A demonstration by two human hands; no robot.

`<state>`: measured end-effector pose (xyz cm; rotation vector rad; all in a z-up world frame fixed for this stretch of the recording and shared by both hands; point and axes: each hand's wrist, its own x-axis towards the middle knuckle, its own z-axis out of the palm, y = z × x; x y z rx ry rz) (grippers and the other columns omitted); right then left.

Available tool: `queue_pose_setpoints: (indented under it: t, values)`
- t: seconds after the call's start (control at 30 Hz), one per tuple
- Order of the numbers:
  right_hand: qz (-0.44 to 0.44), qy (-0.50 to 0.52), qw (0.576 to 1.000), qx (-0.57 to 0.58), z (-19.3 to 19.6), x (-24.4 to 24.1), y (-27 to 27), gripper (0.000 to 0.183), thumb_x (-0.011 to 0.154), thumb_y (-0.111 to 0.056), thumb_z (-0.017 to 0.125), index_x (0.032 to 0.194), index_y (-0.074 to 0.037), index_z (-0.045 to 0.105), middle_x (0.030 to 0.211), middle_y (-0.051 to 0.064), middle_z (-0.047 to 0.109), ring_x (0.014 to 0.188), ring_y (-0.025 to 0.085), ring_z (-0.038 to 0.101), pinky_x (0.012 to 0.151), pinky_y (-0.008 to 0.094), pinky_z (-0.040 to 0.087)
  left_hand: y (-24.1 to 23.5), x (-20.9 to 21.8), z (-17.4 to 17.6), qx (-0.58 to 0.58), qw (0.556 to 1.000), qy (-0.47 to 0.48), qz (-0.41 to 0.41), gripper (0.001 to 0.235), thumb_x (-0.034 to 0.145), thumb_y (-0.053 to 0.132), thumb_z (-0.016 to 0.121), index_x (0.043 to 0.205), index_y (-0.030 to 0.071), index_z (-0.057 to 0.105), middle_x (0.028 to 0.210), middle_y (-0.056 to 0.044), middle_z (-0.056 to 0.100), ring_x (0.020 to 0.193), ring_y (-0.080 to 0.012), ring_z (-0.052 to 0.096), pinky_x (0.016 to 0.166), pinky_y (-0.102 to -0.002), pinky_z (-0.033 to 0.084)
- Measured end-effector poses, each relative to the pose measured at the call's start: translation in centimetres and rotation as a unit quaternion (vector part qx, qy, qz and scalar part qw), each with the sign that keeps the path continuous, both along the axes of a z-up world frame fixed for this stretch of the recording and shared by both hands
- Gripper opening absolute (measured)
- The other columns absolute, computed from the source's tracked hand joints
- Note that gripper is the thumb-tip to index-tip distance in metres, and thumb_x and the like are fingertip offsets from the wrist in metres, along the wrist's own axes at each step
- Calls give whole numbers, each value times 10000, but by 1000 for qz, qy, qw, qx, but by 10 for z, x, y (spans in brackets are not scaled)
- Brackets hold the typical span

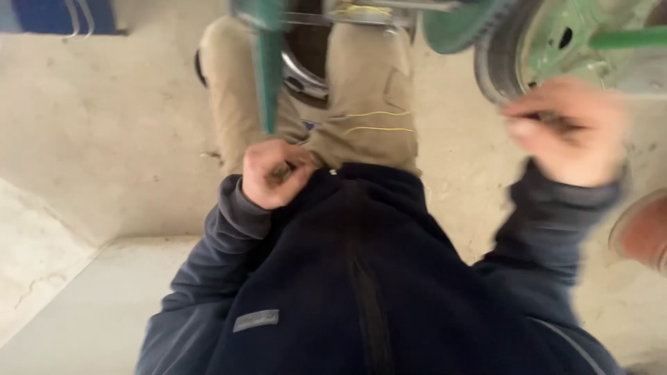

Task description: The recorder winds copper wire onto a motor coil form using a manual winding machine.

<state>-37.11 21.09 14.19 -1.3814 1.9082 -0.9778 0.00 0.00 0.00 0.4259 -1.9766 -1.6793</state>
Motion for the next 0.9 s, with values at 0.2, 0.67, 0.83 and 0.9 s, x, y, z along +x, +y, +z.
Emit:
queue_pose_setpoints:
  t: [0.2,0.67,0.83,0.9]
  values:
    - [-99,13,993,65,-121,60,8,212,913,-51,764,1124,-47,769,983,86,687,787,167,621,718,285,495,9,-73,2,-212,959,-116,-146,182,868,166,776,1025,101,711,844,-79,676,802,-314,664,694,-428,524]
    - [35,191,980,-46,-119,51,-16,80,925,-167,818,968,-122,767,961,24,687,752,225,664,668,357,528,34,-137,46,-71,995,2,-76,316,1039,166,695,1311,36,601,1216,-140,671,1129,-299,673,979,-391,542]
    - [57,248,954,-159,-52,81,-30,185,811,-158,834,952,-90,735,928,70,654,784,293,649,687,394,525,52,-125,73,-9,993,-101,-57,446,984,200,698,1392,70,574,1007,-104,705,804,-228,693,745,-323,578]
    - [54,260,948,-176,-43,91,-40,200,794,-150,844,955,-105,733,944,59,660,818,287,665,716,397,536,47,-108,76,-77,987,-142,-17,337,953,214,752,1263,107,673,834,-112,693,667,-250,684,628,-338,548]
